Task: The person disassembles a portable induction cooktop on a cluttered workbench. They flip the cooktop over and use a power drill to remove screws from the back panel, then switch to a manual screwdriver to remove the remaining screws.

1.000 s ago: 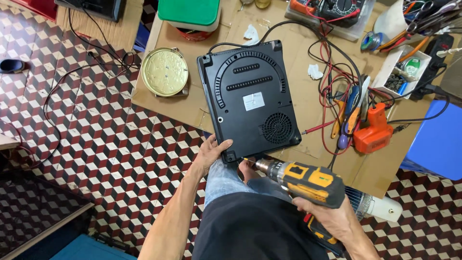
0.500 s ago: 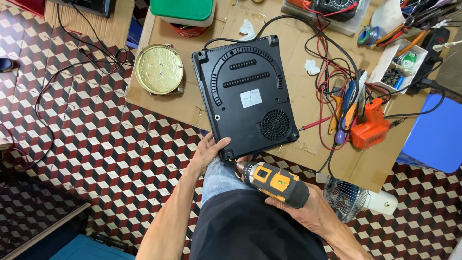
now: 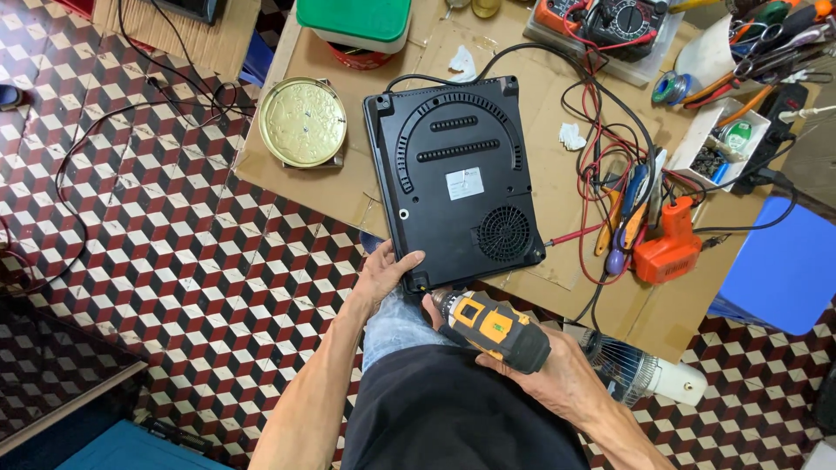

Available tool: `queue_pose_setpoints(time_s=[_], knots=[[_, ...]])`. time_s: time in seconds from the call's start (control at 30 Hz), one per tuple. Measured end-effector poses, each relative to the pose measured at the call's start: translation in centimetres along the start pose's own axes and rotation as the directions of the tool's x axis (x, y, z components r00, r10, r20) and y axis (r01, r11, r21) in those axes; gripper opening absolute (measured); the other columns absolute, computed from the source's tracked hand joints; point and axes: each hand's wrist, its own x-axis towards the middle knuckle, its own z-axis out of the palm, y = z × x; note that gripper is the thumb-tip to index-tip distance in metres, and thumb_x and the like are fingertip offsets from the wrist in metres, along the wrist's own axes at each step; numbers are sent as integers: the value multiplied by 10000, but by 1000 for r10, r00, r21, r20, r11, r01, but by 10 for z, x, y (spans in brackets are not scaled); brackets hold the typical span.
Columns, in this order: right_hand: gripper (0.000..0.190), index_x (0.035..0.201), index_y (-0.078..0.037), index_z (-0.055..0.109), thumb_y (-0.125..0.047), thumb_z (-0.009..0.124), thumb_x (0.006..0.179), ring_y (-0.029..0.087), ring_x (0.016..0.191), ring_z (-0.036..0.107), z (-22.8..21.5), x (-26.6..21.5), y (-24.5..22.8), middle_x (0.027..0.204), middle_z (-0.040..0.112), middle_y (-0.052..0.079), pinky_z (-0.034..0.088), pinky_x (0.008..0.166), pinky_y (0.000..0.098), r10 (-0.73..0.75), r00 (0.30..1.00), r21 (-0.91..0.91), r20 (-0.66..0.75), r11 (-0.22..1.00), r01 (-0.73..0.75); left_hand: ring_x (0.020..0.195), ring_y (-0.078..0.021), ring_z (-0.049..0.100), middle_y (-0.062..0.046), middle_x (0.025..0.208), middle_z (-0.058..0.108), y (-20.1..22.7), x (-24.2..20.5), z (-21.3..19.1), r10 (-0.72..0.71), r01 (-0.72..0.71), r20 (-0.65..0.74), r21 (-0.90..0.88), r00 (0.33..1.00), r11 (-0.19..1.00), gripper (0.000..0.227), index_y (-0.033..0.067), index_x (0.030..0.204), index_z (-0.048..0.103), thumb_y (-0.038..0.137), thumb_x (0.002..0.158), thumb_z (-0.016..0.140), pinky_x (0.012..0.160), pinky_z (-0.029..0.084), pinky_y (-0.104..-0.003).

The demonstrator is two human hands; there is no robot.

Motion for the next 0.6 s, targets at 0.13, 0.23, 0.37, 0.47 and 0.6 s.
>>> queue_pose_setpoints(time_s=[0.13, 0.23, 0.37, 0.47, 0.6], knots=[[643, 1247, -111, 706, -357, 898, 685, 180, 912, 795, 3, 5, -12, 995, 812, 52, 622, 816, 355, -97, 994, -49, -49, 994, 94, 1041, -200, 710, -170, 1157, 742, -3, 1, 0, 27, -27, 12, -41, 1000, 999, 666, -38, 1398, 514, 191, 837, 792, 909, 578, -314], [664, 1260, -110, 695, -345, 894, 671, 204, 904, 793, 2, 10, -21, 990, 807, 71, 623, 810, 364, -67, 996, -112, -55, 992, 61, 1048, -178, 720, -141, 1165, 747, -4, 2, 2, 47, -46, 20, -45, 999, 998, 648, -39, 1384, 512, 182, 843, 793, 920, 585, -300], [575, 1202, -53, 693, -331, 872, 731, 227, 952, 769, -2, 16, -37, 1110, 773, 109, 613, 810, 371, -333, 943, -161, -11, 931, 327, 1018, -181, 728, -140, 1137, 755, -4, 0, 3, 38, -38, -3, -31, 999, 999, 615, -33, 1364, 529, 176, 848, 790, 896, 590, -300], [502, 1167, -80, 718, -378, 852, 785, 229, 899, 776, -7, 18, -56, 1014, 795, 126, 604, 822, 371, -98, 994, -225, 52, 968, 107, 990, -199, 729, -154, 1121, 753, -10, 4, 3, 42, -42, 5, -40, 999, 998, 602, -39, 1353, 532, 175, 850, 785, 871, 596, -314], [461, 1173, -148, 759, -365, 791, 767, 184, 895, 783, -6, 22, -59, 967, 839, 92, 592, 825, 355, -15, 998, -37, 59, 999, 17, 997, -193, 730, -158, 1132, 752, -14, 6, 2, 76, -74, 22, -75, 997, 994, 602, -48, 1349, 540, 172, 848, 790, 875, 598, -304]])
